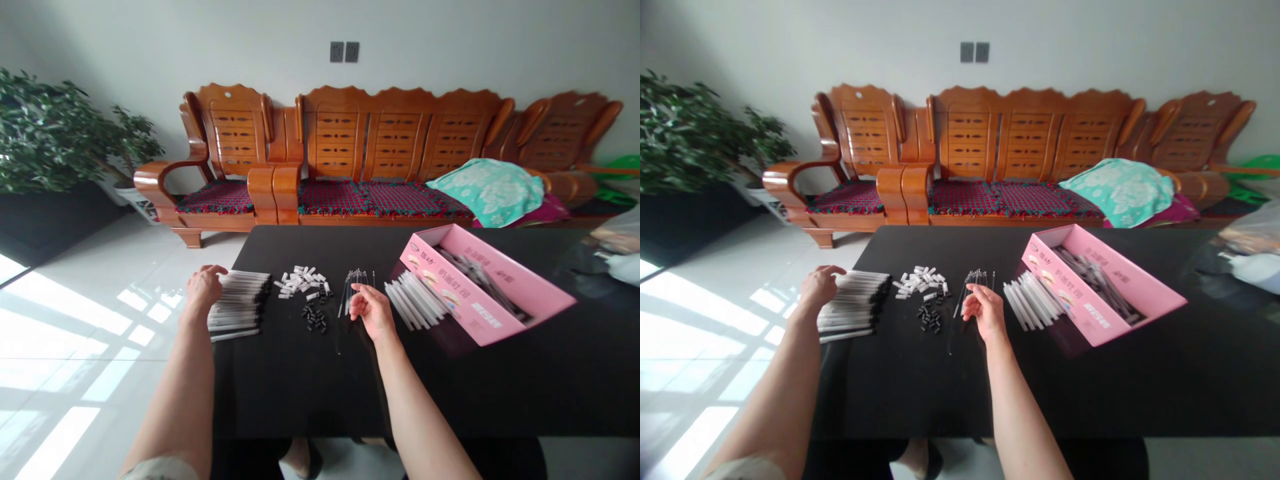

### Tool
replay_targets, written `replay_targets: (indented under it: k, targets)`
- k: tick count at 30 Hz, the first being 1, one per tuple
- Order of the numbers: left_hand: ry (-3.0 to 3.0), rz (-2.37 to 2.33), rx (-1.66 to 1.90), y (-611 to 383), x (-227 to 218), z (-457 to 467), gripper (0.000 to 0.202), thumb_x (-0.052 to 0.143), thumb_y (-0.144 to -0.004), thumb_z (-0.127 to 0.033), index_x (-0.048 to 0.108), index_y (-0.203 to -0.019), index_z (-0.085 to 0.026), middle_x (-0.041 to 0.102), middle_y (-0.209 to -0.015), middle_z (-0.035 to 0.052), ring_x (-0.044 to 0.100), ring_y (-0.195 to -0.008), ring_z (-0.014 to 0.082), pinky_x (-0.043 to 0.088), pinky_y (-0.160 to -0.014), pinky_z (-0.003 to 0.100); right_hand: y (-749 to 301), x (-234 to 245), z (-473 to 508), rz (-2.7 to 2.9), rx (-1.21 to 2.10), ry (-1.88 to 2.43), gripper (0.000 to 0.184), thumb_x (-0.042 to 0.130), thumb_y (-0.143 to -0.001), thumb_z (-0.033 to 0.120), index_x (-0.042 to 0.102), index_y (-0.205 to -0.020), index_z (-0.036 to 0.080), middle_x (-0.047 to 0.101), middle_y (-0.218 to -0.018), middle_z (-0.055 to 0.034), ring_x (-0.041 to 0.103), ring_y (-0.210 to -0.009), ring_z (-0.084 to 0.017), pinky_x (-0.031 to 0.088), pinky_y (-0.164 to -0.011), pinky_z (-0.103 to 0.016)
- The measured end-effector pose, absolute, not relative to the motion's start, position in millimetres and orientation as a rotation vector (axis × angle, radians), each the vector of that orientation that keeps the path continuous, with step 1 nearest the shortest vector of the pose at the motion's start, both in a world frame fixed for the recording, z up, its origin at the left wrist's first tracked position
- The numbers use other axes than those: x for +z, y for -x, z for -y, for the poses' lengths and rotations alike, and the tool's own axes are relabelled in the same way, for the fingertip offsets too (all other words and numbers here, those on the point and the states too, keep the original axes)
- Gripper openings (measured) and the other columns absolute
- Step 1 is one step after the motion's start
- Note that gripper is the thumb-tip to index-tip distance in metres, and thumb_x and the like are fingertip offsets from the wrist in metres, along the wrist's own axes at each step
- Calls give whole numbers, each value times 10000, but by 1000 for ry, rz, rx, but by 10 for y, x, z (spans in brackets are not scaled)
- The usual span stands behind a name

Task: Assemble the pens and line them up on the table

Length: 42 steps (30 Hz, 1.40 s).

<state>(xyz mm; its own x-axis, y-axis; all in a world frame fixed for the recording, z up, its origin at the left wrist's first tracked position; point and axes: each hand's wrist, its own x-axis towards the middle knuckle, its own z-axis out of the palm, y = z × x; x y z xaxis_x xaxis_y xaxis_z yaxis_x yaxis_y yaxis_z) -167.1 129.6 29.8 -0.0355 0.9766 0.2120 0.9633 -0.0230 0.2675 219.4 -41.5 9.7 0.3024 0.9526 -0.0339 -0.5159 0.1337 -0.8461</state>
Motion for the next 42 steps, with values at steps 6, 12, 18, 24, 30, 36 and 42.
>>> replay_targets:
  k: [6,12,18,24,30,36,42]
  targets:
    - [-1998,-2101,1165,1134,483,-1035,264,494,-829,-176,707,-983,-198,657,-1012,91,615,-934,238,458,-906,369,-2247,29,387,650,774,1229,341,687,-764,458,679,-882,137,636,-532,0,542,-357,-122,365,-302,-200]
    - [-1881,-1601,1338,84,444,-539,234,528,-876,-279,684,-1024,-186,698,-905,45,633,-744,162,493,-730,265,-2636,0,472,834,-28,1924,195,593,-805,295,720,-834,151,680,-668,-112,653,-667,-246,480,-599,-326]
    - [-2181,-1195,1081,-502,161,-111,157,545,-888,-211,701,-889,-193,676,-858,50,626,-775,160,479,-741,263,-2822,-90,542,739,-142,2067,227,715,-628,128,551,-508,230,576,-529,-70,658,-739,-298,474,-662,-395]
    - [-2491,-1160,729,-619,122,46,129,721,-783,-325,702,-830,-205,652,-850,65,608,-856,221,455,-763,315,-2860,-188,516,722,25,1569,351,701,-546,93,429,-403,261,311,-384,46,623,-670,-272,470,-691,-429]
    - [-2542,-1310,567,-686,96,74,115,620,-831,-220,665,-734,-178,663,-826,90,620,-797,214,443,-719,305,-2686,8,457,815,3,1933,80,656,-671,260,637,-612,209,633,-558,-66,639,-689,-272,464,-657,-364]
    - [-2420,-1572,637,-627,88,21,173,535,-859,-233,679,-787,-169,683,-818,103,649,-724,203,412,-625,264,-2571,-46,372,630,489,1489,159,629,-705,295,582,-605,182,581,-445,20,450,-340,-100,330,-362,-214]
    - [-1975,-1512,984,-357,110,-180,145,605,-811,-287,698,-746,-197,688,-642,35,654,-619,184,452,-631,265,-2531,-18,360,463,777,1091,231,735,-682,326,616,-754,142,721,-630,-63,551,-353,-102,257,-284,-160]
